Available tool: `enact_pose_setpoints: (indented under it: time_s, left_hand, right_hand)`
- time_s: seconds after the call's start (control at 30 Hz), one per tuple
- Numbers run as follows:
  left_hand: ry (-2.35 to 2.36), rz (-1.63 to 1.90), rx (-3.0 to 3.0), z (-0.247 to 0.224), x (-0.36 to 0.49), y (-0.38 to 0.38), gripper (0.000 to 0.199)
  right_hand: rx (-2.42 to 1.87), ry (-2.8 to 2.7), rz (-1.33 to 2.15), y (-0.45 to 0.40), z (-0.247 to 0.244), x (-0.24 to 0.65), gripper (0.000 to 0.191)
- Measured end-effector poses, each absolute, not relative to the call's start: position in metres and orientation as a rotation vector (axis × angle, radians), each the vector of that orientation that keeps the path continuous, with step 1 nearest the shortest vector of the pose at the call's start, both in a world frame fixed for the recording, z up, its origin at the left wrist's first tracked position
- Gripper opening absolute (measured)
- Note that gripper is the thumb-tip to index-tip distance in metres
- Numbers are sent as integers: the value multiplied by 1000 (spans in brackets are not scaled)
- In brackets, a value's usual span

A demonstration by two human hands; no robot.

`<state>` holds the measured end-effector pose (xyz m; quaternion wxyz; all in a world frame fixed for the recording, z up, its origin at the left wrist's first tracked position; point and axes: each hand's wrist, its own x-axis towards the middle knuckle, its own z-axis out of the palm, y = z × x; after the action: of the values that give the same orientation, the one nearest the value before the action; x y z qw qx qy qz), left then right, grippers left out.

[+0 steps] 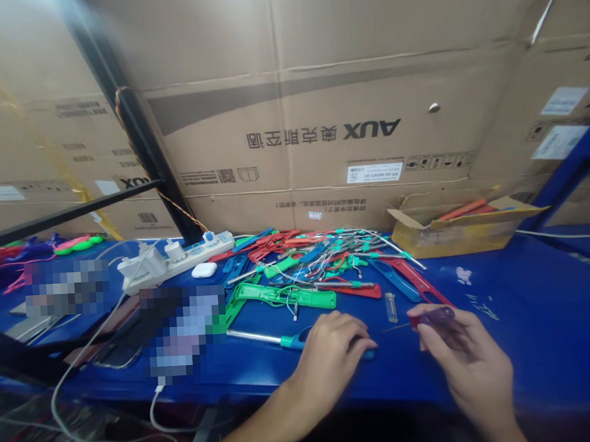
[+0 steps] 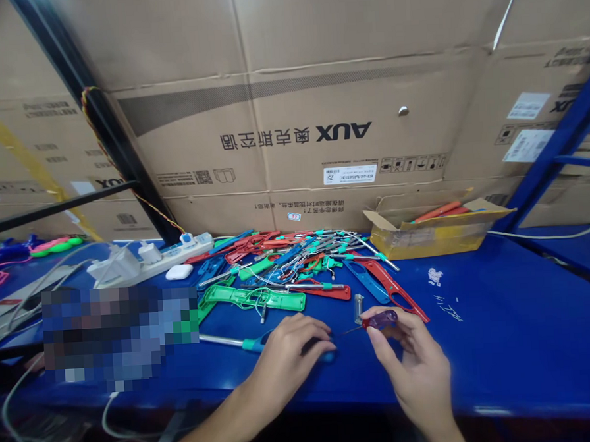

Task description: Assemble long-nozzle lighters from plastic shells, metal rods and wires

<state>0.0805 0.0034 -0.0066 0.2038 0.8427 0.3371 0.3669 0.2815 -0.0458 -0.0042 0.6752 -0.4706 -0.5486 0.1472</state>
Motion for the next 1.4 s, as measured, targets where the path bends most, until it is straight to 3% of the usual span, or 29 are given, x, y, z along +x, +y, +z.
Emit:
enact_pose_setpoints:
  time_s: [0.13, 0.3, 0.73, 1.2, 1.4]
  left_hand:
    - [927, 1020, 2324, -6, 80, 4, 4]
    - [1191, 992, 2312, -2, 81, 4, 18]
    - [1196, 921, 2306, 3, 79, 2, 9]
    - [965, 1122, 2449, 3, 77, 1, 7]
    - [866, 1083, 2521, 8, 71, -1, 25]
  right_hand:
    - [-1055, -1237, 343, -46, -3, 281, 12]
    - [-1047, -1236, 346, -45, -3, 281, 13]
    - [-1046, -1256, 354, -47, -3, 282, 12]
    - [-1041, -1316, 360, -46, -4, 283, 11]
    - [-1043, -1307, 355, -46, -4, 284, 12]
